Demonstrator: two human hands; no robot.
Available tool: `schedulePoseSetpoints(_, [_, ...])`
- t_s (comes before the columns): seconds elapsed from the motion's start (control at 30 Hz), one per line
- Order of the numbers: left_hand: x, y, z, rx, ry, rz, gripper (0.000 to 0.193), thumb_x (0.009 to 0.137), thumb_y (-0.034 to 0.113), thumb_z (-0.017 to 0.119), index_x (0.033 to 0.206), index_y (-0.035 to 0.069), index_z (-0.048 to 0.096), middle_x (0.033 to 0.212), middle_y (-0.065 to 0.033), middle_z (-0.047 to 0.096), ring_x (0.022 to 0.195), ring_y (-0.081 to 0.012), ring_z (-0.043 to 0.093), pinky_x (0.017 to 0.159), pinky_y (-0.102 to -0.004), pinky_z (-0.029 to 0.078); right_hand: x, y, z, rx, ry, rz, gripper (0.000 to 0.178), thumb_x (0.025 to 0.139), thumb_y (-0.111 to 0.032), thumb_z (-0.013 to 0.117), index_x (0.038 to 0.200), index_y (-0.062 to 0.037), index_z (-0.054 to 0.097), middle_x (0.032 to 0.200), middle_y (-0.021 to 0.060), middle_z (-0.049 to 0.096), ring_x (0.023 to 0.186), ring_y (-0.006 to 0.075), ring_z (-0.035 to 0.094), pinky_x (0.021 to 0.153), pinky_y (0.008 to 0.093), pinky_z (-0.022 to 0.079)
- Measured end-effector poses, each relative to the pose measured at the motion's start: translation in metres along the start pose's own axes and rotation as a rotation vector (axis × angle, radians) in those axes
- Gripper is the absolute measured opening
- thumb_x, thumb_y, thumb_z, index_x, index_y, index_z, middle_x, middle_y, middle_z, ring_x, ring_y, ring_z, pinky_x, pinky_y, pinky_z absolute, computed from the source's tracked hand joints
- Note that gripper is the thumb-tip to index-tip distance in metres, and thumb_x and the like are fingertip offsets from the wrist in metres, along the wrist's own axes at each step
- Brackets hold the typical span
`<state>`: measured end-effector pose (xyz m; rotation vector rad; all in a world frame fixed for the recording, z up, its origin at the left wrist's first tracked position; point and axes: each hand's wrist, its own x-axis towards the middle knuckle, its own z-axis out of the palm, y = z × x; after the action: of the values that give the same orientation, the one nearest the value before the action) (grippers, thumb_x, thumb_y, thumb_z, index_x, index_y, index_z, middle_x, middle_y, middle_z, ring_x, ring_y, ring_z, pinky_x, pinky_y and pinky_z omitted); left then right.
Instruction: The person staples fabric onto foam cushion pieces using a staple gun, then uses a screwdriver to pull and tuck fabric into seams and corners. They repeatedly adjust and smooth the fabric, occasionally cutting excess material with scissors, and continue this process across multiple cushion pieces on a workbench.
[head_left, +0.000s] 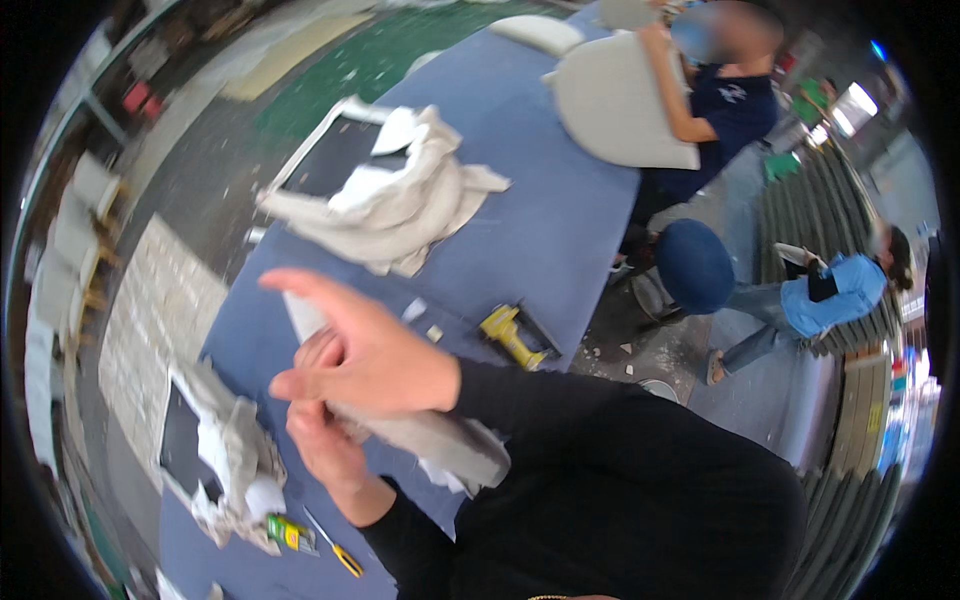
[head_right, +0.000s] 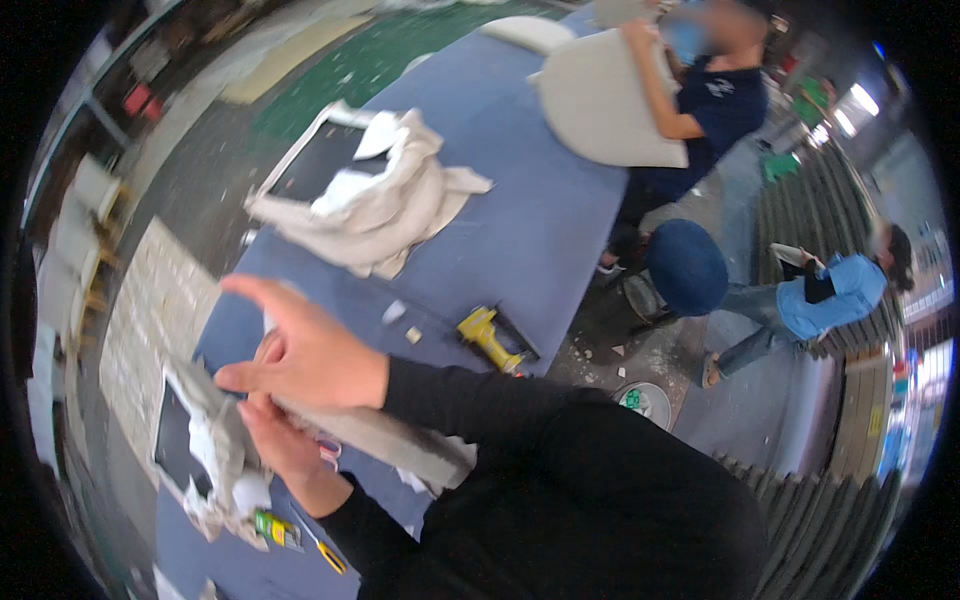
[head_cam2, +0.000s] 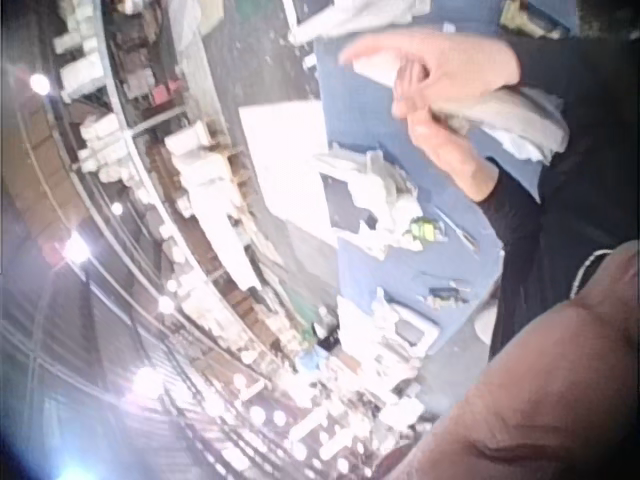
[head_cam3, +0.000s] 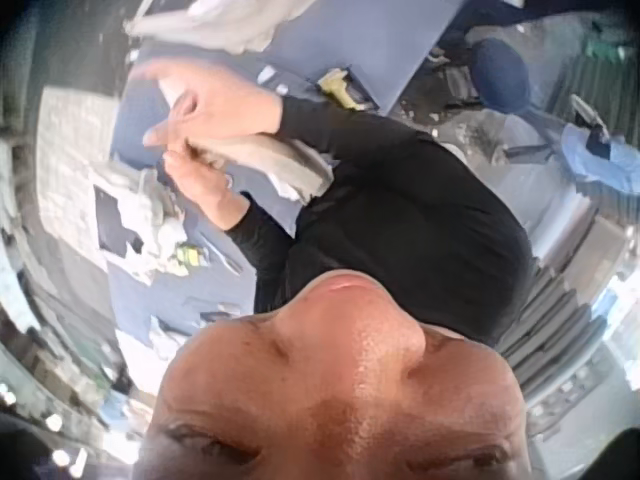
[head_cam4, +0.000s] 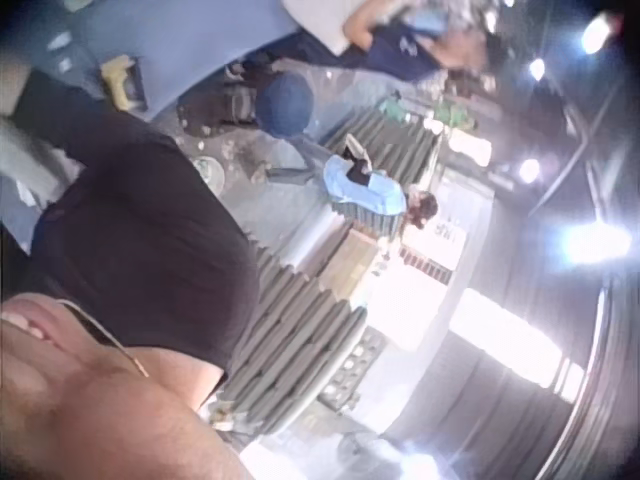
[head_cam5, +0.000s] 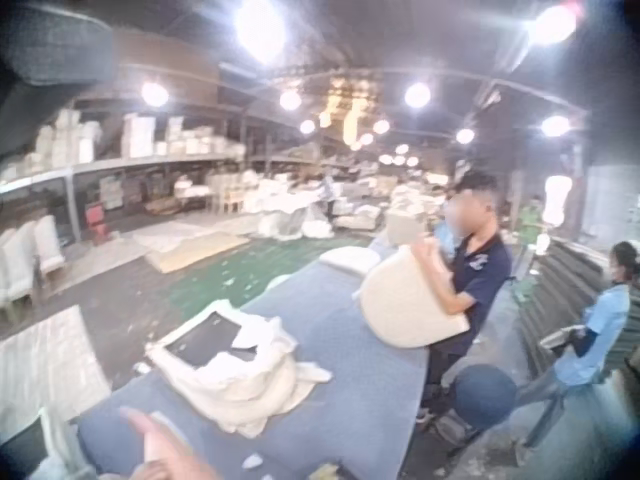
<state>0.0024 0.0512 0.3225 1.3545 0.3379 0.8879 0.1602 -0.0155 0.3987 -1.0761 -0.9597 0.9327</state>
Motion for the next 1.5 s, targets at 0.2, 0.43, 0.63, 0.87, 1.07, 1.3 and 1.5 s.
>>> schedulePoseSetpoints(0.2, [0.024,0.025,0.003,0.323,-0.16,0.268,0.078,0.096,0.062,0.045,0.124,-0.006,0.07,0.135,-0.0251,0.067,0.134,-0.0437,0.057,0.119,-0.0529,0.034,-0.011,0.043,0.013,-0.23,0.123,-0.287,0.119,0.073,-0.026,0.099,0.164,-0.001,0.027,0.156,0.0238,0.046,0.142,0.0309,0.05,0.116,0.042,0.042])
schedulePoseSetpoints(0.43, [0.023,0.026,-0.013,0.249,-0.167,0.196,0.084,0.072,0.049,0.079,0.139,0.002,0.059,0.155,-0.0221,0.053,0.142,-0.0428,0.052,0.124,-0.0551,0.026,-0.009,0.043,0.019,-0.094,-0.022,-0.041,0.13,0.071,-0.035,0.097,0.169,-0.0076,0.017,0.168,0.019,0.03,0.15,0.0312,0.04,0.122,0.0462,0.036])
schedulePoseSetpoints(0.63, [0.026,0.041,-0.017,0.314,-0.193,0.259,0.068,0.068,0.033,0.085,0.126,0.003,0.068,0.15,-0.0221,0.058,0.144,-0.046,0.05,0.127,-0.058,0.021,-0.021,0.064,0.017,-0.183,-0.002,-0.157,0.127,0.069,-0.024,0.096,0.167,-0.005,0.018,0.166,0.0218,0.033,0.152,0.0338,0.039,0.122,0.0461,0.036])
schedulePoseSetpoints(0.87, [0.009,0.046,-0.018,0.553,-0.177,0.292,0.043,0.072,0.017,0.083,0.111,0.001,0.075,0.137,-0.0249,0.068,0.145,-0.0444,0.052,0.123,-0.0583,0.033,-0.053,0.09,0.02,-0.182,-0.034,-0.063,0.129,0.063,-0.024,0.091,0.167,-0.0063,0.017,0.17,0.025,0.024,0.16,0.0393,0.025,0.127,0.0489,0.028])
schedulePoseSetpoints(1.07, [0.014,0.044,-0.023,0.491,-0.223,0.35,0.063,0.07,0.019,0.086,0.128,0.002,0.071,0.152,-0.0258,0.057,0.151,-0.0411,0.045,0.125,-0.0538,0.031,-0.049,0.083,0.017,-0.182,-0.082,-0.122,0.132,0.064,-0.02,0.091,0.168,-0.0063,0.012,0.166,0.0228,0.029,0.156,0.0359,0.033,0.125,0.0471,0.031])
schedulePoseSetpoints(1.3, [-0.01,0.026,-0.009,0.2,-0.129,0.103,0.109,0.076,0.033,0.085,0.166,0.006,0.031,0.175,-0.0265,0.014,0.164,-0.0408,0.015,0.129,-0.0481,0.02,-0.061,0.076,0.011,-0.115,-0.012,-0.07,0.137,0.067,-0.019,0.094,0.169,-0.0067,0.005,0.166,0.02,0.029,0.155,0.0319,0.034,0.125,0.0459,0.032])
schedulePoseSetpoints(1.5, [-0.021,0.024,-0.018,0.543,-0.225,0.246,0.109,0.07,0.027,0.091,0.16,0.006,0.033,0.167,-0.0255,0.028,0.16,-0.0444,0.023,0.127,-0.0498,0.025,-0.103,0.108,-0.017,0.045,-0.237,0.094,0.141,0.068,-0.027,0.096,0.171,-0.0068,0.002,0.173,0.0181,0.018,0.16,0.0286,0.026,0.126,0.0466,0.029])
